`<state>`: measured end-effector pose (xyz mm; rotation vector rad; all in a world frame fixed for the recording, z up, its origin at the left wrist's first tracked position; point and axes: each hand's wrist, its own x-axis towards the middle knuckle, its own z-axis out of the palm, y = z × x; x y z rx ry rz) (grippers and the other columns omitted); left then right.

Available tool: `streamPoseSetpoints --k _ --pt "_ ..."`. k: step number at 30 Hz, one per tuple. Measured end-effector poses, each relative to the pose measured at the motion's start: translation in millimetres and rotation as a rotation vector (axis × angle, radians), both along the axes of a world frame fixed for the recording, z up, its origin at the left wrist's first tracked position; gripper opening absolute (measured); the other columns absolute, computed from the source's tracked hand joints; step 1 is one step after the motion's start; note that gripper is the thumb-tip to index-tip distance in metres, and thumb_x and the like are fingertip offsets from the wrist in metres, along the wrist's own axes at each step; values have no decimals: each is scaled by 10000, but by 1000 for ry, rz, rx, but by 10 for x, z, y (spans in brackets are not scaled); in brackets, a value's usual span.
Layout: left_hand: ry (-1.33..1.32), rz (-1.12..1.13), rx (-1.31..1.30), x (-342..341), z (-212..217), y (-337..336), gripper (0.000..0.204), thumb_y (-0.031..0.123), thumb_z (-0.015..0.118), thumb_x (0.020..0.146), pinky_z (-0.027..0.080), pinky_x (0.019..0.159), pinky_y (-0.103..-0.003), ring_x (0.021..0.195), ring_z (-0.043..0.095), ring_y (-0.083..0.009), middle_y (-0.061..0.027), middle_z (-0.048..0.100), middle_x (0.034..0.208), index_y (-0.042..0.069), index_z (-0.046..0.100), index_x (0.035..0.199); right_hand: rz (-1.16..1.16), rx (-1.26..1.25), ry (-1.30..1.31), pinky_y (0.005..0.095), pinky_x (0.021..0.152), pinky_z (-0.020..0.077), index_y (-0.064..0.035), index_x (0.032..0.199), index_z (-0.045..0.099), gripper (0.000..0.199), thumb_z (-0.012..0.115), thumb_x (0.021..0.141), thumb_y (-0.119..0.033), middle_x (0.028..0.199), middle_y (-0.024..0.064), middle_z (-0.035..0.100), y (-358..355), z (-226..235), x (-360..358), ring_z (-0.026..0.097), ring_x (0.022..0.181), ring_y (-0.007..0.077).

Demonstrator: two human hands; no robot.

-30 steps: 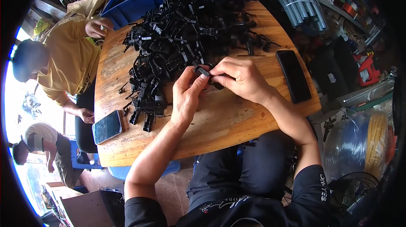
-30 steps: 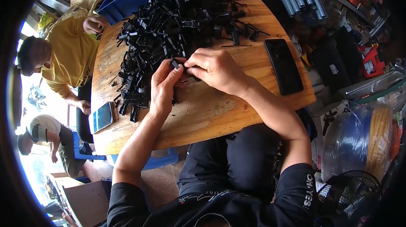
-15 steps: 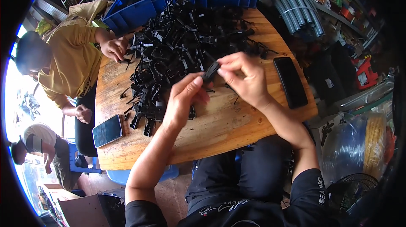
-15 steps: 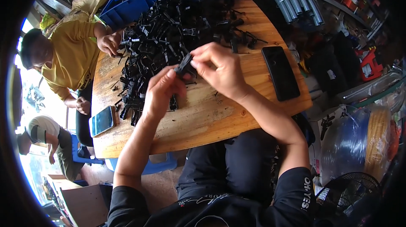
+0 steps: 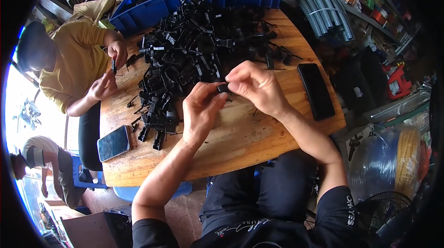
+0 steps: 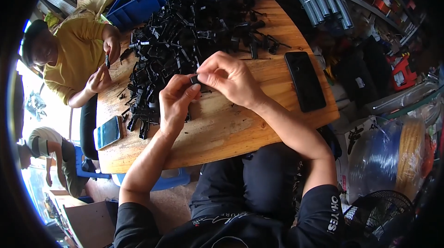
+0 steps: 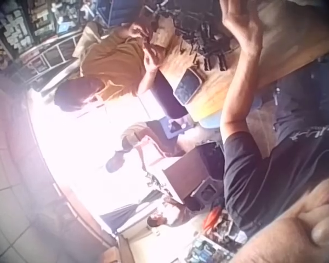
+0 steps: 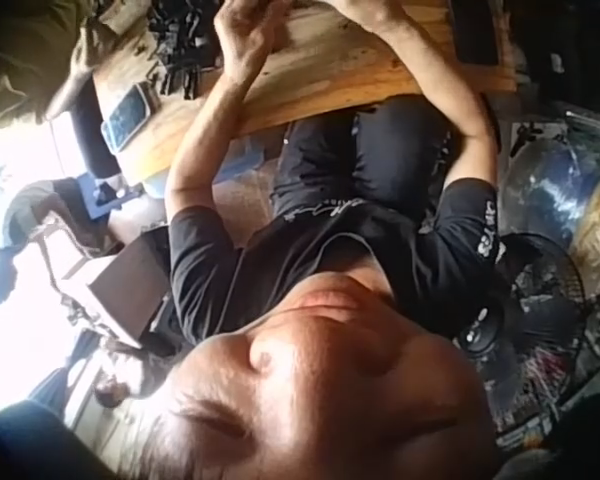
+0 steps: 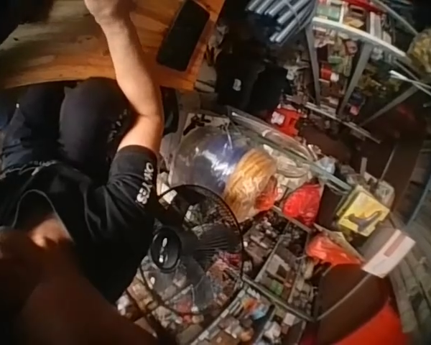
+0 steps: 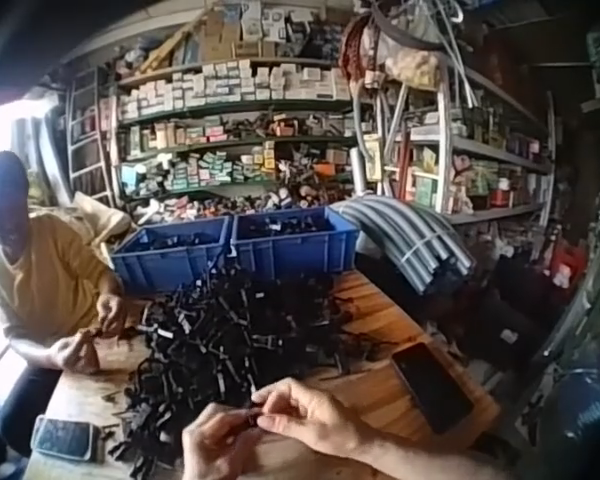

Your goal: Inspecting and sorting small black plastic components on a wooden workbench.

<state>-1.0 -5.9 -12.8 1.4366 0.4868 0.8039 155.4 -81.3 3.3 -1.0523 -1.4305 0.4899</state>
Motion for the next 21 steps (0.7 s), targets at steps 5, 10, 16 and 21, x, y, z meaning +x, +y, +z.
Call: streamPoseSetpoints --k 5,10,16,21 --pt "-6 107 426 -19 8 -17 227 -21 673 758 477 616 -219 716 592 -107 -67 582 851 -29 619 979 126 -253 282 208 713 453 -33 825 559 97 599 872 -108 960 37 548 -9 50 -72 515 822 69" --pt "24 211 662 -18 60 -54 219 -33 677 740 489 598 -231 701 617 -139 -84 589 848 -34 611 948 305 -468 644 176 655 359 -74 830 565 72 597 868 -127 743 -38 534 46 -73 12 459 747 34" --pt "-32 65 -101 -29 117 88 159 124 603 869 441 629 -196 649 538 -76 -7 589 746 -8 611 956 91 -306 -43 234 706 441 -31 1047 556 271 651 831 -164 882 28 584 -53 113 22 542 769 97" --pt "16 -13 -269 -26 32 152 172 165 589 875 413 608 -201 640 509 -64 -1 583 728 11 617 948 -136 160 -713 325 743 504 -15 1199 504 596 750 668 -122 996 125 570 -16 11 13 575 893 254"
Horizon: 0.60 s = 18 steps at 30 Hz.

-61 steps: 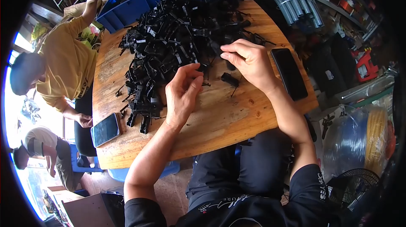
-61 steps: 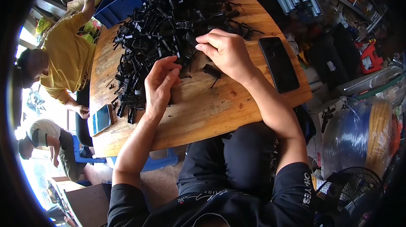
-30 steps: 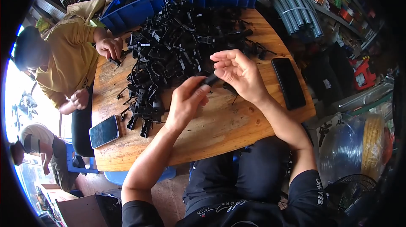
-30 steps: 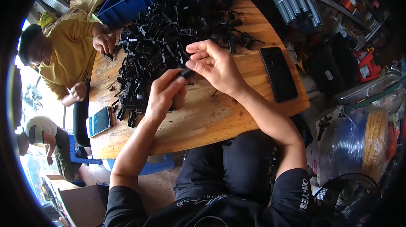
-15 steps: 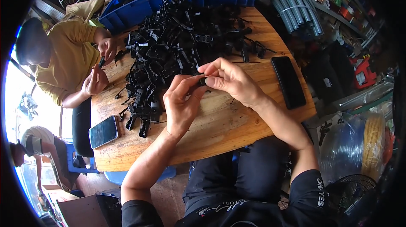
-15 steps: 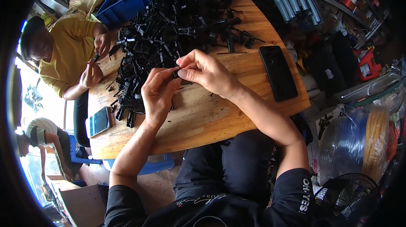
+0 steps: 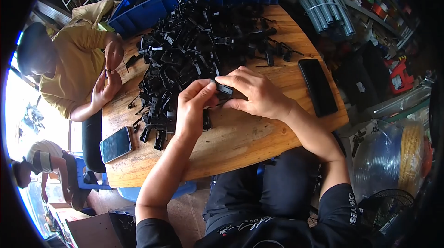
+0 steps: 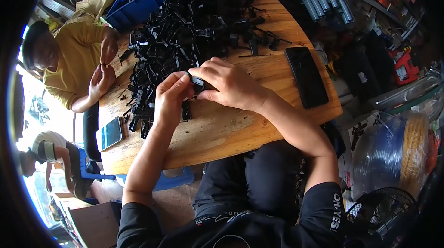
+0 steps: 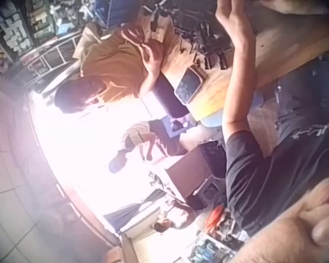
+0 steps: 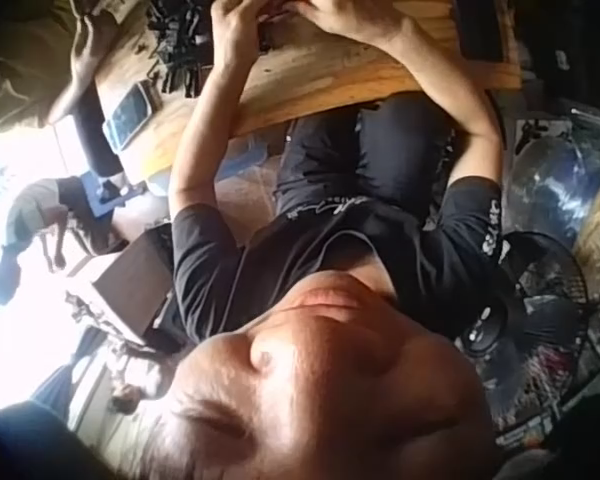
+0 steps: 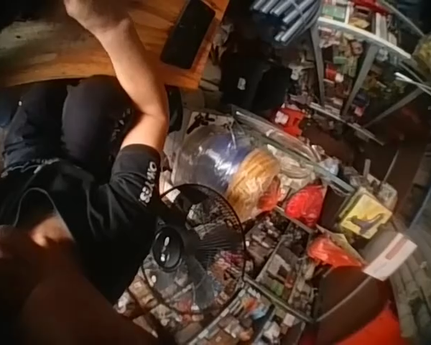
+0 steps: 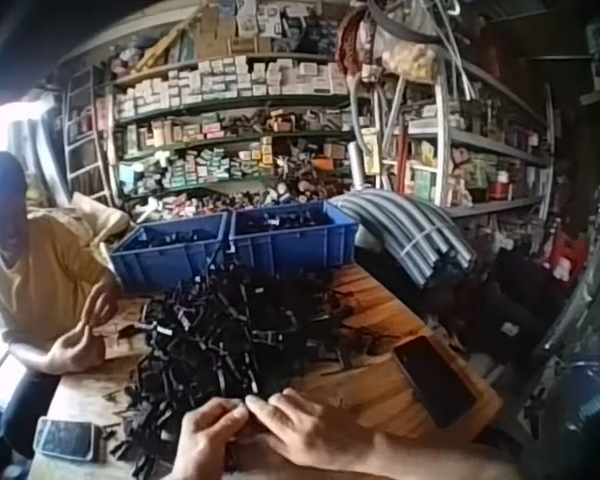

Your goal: Inspecting and sorting small black plastic components on a wooden workbench.

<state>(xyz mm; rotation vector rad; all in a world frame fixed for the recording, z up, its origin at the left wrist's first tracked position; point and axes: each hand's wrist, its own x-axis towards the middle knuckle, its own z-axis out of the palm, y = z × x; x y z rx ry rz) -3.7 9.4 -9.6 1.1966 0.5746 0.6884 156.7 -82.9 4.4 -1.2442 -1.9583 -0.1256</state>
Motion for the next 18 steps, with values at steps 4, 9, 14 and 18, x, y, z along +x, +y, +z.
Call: streamPoseSetpoints --k 4,9,14,18 --pt "23 0 66 -11 11 -36 198 182 597 870 404 615 -201 655 492 -54 4 584 761 5 618 958 -121 77 -97 323 706 504 1 1173 513 567 745 669 -115 935 116 547 -24 -31 -144 570 841 253" --pt "41 0 113 -4 31 -51 204 187 605 866 404 615 -198 679 494 -50 6 589 772 1 622 948 -130 101 -75 332 664 500 11 1154 516 497 710 704 -72 893 106 520 0 -46 -131 561 787 253" --pt "64 8 195 12 46 -162 200 184 612 864 397 601 -191 672 478 -37 13 581 760 -3 618 934 -158 90 -59 327 684 500 24 1085 529 381 673 744 -66 899 121 539 21 -76 -127 572 792 253" --pt "116 40 237 -5 52 -218 209 178 623 857 383 590 -180 676 465 -30 15 576 761 -14 607 940 -158 134 -57 331 602 501 8 1049 541 373 688 710 -41 838 110 557 23 -71 -126 591 714 257"
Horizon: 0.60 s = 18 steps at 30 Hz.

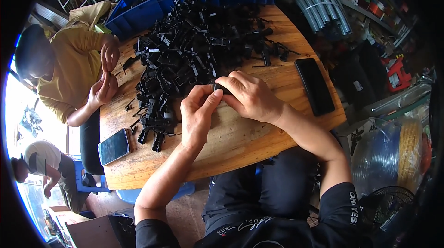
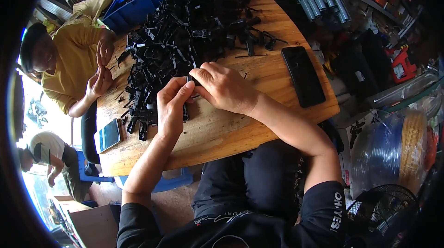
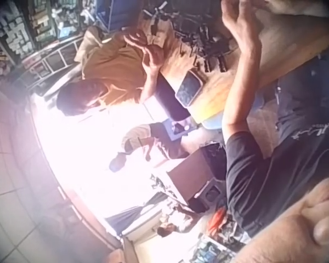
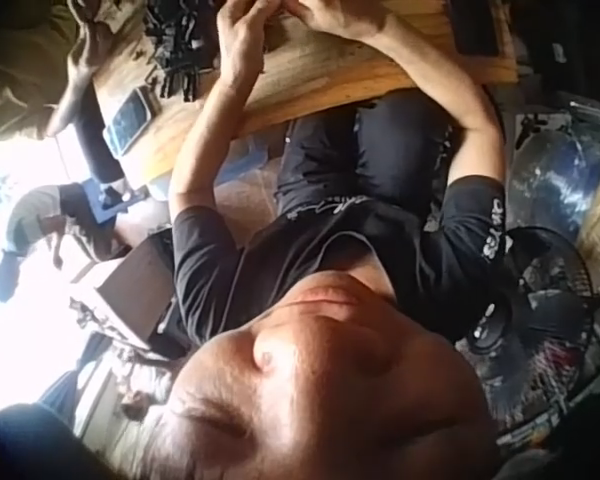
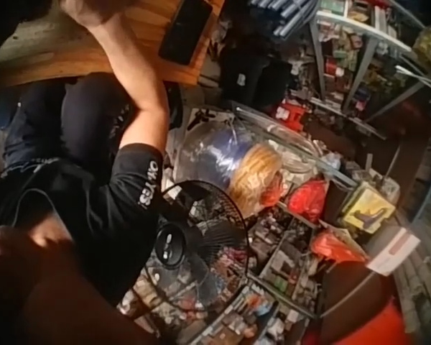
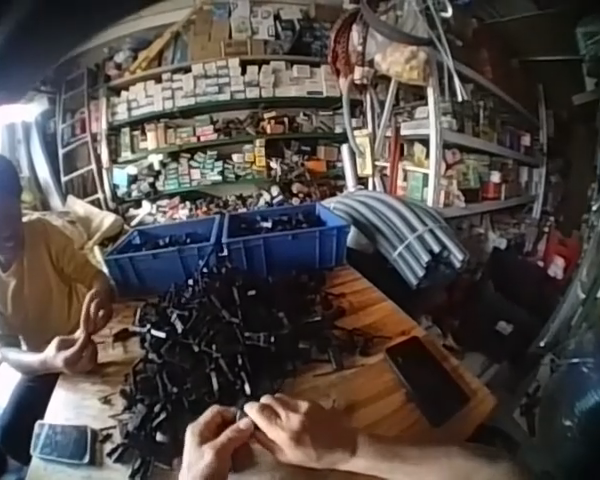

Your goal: Inspecting and sorting small black plastic components on a wooden workbench.

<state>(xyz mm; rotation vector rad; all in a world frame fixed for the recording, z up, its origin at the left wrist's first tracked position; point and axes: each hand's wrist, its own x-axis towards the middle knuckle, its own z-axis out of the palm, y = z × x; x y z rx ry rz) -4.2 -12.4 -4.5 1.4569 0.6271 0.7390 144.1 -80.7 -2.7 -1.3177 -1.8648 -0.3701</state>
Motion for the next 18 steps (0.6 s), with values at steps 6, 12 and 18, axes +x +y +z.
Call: streamPoseSetpoints --k 6,12,18 --pt "-20 -26 -112 12 -8 47 166 170 628 848 381 579 -186 639 459 -40 9 579 761 16 578 887 38 -87 31 346 633 502 1 995 538 335 680 692 -11 816 114 573 28 -7 -12 599 733 262" --pt "-332 69 -226 -14 -35 306 74 37 545 822 458 736 -284 856 588 -181 -109 613 949 69 483 799 -124 -544 158 346 741 490 -34 954 558 330 739 695 -128 890 97 605 -156 205 394 592 857 255" --pt "-291 -65 -469 -15 -16 236 239 86 461 803 447 635 -289 678 563 -186 -73 564 815 42 478 1037 64 -627 353 299 737 464 -30 875 598 179 689 776 -147 831 61 623 -90 169 249 581 811 167"
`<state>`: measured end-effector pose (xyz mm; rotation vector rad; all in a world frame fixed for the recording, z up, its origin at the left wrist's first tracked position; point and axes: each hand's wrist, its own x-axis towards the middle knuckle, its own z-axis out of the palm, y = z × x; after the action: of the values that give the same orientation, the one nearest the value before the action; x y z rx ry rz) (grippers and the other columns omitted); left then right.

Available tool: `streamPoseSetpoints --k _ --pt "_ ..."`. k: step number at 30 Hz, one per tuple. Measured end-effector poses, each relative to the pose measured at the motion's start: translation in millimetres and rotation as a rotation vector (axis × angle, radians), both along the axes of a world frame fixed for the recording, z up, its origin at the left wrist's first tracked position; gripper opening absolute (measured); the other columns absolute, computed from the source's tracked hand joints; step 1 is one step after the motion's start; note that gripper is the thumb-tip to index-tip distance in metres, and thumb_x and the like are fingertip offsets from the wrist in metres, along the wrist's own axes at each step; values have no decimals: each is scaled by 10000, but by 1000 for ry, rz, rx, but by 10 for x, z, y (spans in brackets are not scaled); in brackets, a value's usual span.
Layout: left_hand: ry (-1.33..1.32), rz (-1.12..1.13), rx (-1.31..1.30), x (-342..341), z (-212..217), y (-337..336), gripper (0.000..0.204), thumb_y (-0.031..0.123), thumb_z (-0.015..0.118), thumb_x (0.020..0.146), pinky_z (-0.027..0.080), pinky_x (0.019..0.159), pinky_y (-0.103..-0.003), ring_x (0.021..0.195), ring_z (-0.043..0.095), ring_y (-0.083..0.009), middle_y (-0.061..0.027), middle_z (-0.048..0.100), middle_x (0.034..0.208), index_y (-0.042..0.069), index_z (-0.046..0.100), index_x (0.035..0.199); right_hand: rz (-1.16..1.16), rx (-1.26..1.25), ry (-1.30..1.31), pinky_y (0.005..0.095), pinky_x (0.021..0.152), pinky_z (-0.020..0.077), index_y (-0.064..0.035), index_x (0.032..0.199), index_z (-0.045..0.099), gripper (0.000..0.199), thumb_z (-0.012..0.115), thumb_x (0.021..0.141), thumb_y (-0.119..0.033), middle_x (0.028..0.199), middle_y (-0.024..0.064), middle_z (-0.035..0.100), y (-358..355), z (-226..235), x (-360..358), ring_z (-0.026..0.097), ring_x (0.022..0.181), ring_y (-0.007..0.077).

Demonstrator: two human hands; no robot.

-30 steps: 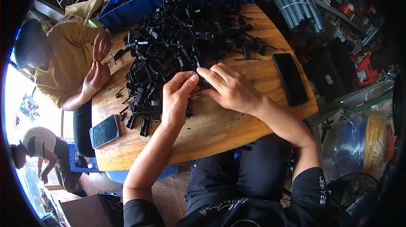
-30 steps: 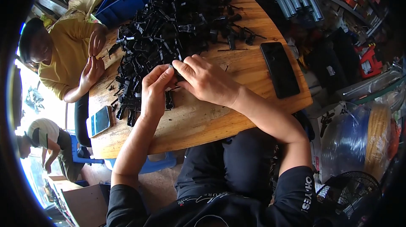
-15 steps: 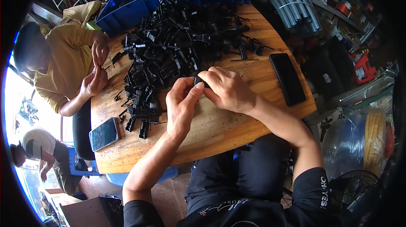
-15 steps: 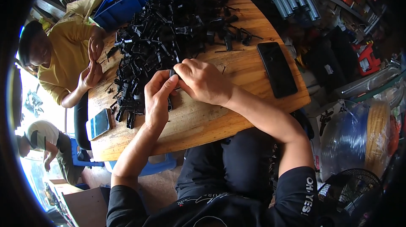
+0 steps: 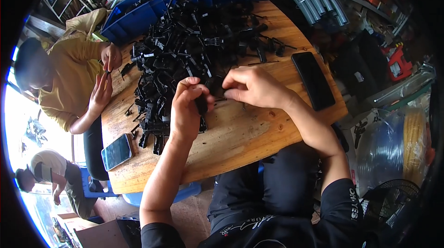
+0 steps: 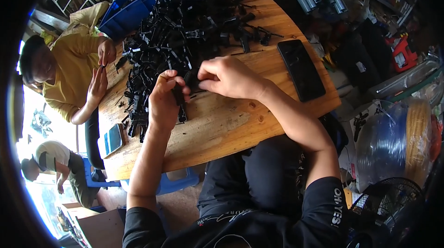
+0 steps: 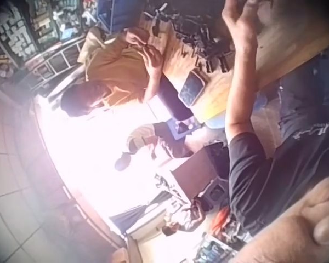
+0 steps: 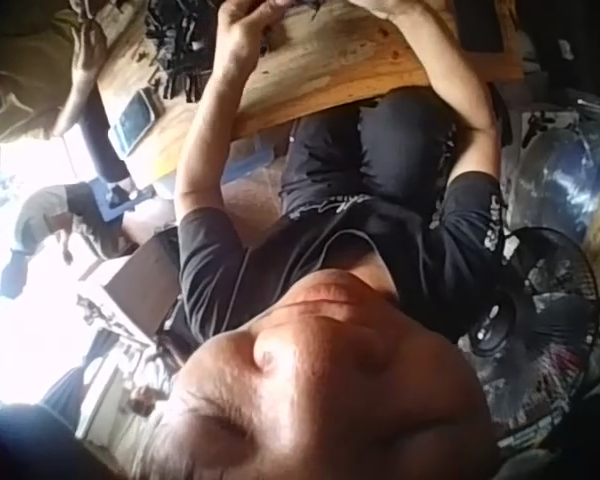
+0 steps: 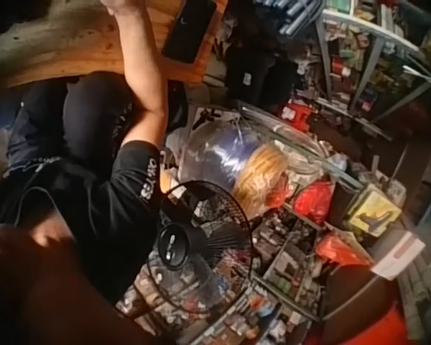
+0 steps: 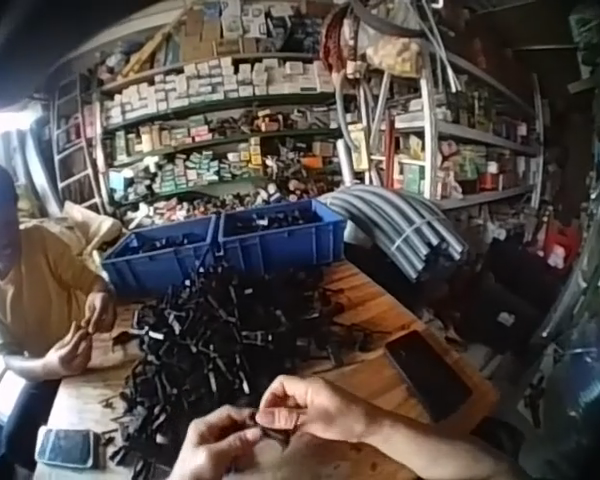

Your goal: Inspecting and sorting small black plastic components on a wooden workbench.

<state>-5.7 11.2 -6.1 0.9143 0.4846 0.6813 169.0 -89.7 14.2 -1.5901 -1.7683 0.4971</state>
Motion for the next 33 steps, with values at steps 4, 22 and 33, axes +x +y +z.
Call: streamPoseSetpoints --k 4,22,33 --pt "204 -212 378 39 106 -136 235 108 590 825 349 513 -197 565 441 -52 21 539 723 29 578 1047 149 -66 776 194 665 449 -9 926 568 177 622 869 -167 821 4 601 6 -25 54 543 760 50" --pt "180 125 709 37 10 -168 199 74 661 813 424 595 -209 674 508 -76 -22 567 888 -40 633 974 48 329 474 198 748 439 -109 903 659 73 627 844 -80 910 -9 596 64 -68 -116 513 802 53" --pt "255 285 1162 15 54 -244 233 -21 667 734 460 601 -246 703 581 -163 -90 587 858 -17 636 965 88 -195 1210 190 719 372 -76 830 599 30 624 826 -93 781 -30 573 123 -239 -59 491 767 49"
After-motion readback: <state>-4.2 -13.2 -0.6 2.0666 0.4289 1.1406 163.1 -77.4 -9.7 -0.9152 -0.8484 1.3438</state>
